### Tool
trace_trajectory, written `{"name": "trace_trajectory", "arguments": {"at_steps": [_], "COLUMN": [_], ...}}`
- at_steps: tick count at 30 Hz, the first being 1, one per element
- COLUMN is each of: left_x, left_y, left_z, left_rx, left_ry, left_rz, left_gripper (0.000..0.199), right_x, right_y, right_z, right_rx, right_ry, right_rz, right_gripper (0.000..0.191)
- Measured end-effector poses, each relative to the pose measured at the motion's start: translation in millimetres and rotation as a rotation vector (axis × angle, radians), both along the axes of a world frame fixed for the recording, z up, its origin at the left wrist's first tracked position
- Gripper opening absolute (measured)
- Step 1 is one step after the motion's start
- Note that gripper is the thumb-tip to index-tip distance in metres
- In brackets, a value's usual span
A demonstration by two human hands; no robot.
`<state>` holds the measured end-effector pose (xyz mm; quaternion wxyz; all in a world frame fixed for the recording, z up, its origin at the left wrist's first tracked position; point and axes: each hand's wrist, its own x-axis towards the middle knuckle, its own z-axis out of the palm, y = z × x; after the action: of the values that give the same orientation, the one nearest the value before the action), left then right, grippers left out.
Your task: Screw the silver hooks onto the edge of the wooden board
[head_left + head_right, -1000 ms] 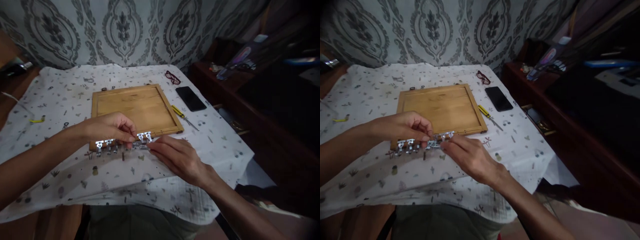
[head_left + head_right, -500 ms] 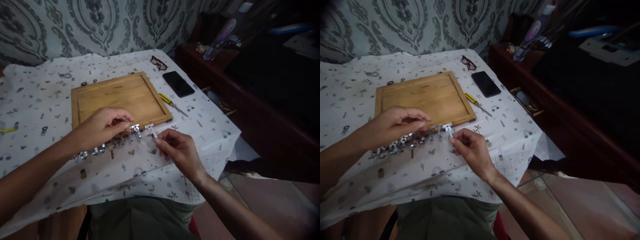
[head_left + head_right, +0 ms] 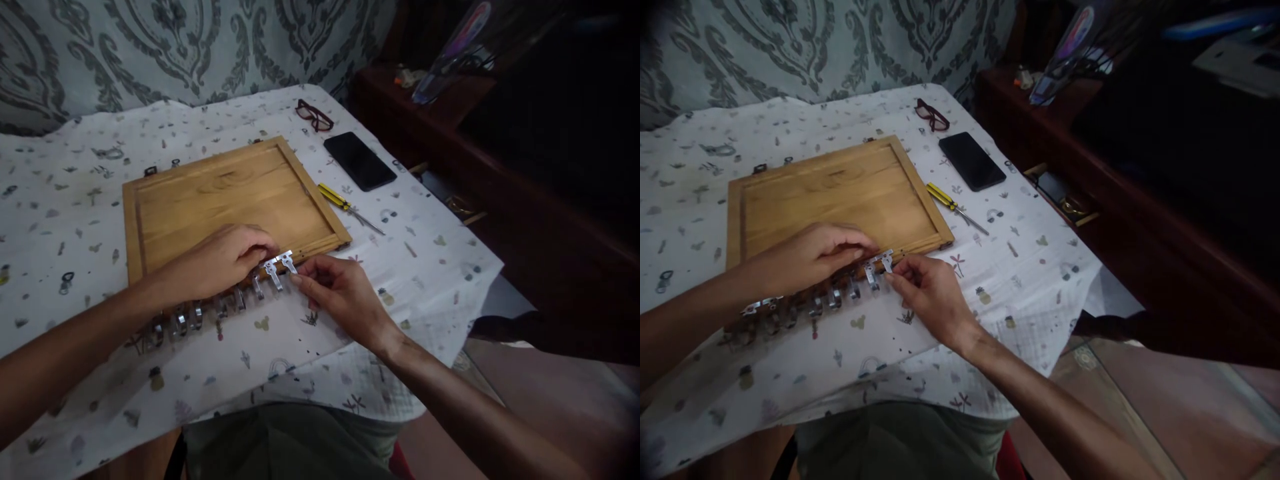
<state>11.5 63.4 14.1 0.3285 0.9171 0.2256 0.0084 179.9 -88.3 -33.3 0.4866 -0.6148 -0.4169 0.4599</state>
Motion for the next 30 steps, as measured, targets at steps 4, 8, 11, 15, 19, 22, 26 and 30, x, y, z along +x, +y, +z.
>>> {"name": "trace_trajectory", "arguments": {"at_steps": [4,8,11,15,19,22,26,30], "left_x": [2.9,3.9,4.1,4.3,4.5,5.0,7.4,8.9], "left_y": [2.0,2.8,2.7,2.1,-0.6,-4.9,-12.2,-17.6], "left_z": [-0.3,-2.1,-3.2,-1.6,2.7,5.1,7.5,10.5], "left_rx": [-0.012,0.004,0.002,-0.001,-0.008,0.03,0.151,0.206], "left_ry": [-0.012,-0.016,-0.033,-0.052,-0.032,0.001,0.1,0.183], "left_rz": [-0.028,-0.054,-0.053,-0.05,-0.059,-0.051,-0.029,-0.054], "left_gripper": [0.031,0.032,0.032,0.031,0.026,0.02,0.021,0.025], "right_x": [-0.1,0.0,-0.2,0.4,2.1,3.4,4.7,5.2], "right_y": [2.4,2.4,1.9,2.1,2.7,3.2,3.7,3.5], "right_z": [0.5,1.4,2.8,4.6,5.3,4.9,4.4,3.0], "right_rx": [-0.019,-0.032,-0.037,-0.039,-0.041,-0.043,-0.041,-0.039], "right_ry": [0.001,0.008,0.014,0.028,0.035,0.036,0.035,0.024], "right_rz": [0.014,0.029,0.036,0.049,0.057,0.068,0.088,0.101], "right_gripper": [0.026,0.025,0.025,0.03,0.031,0.03,0.031,0.03]}}
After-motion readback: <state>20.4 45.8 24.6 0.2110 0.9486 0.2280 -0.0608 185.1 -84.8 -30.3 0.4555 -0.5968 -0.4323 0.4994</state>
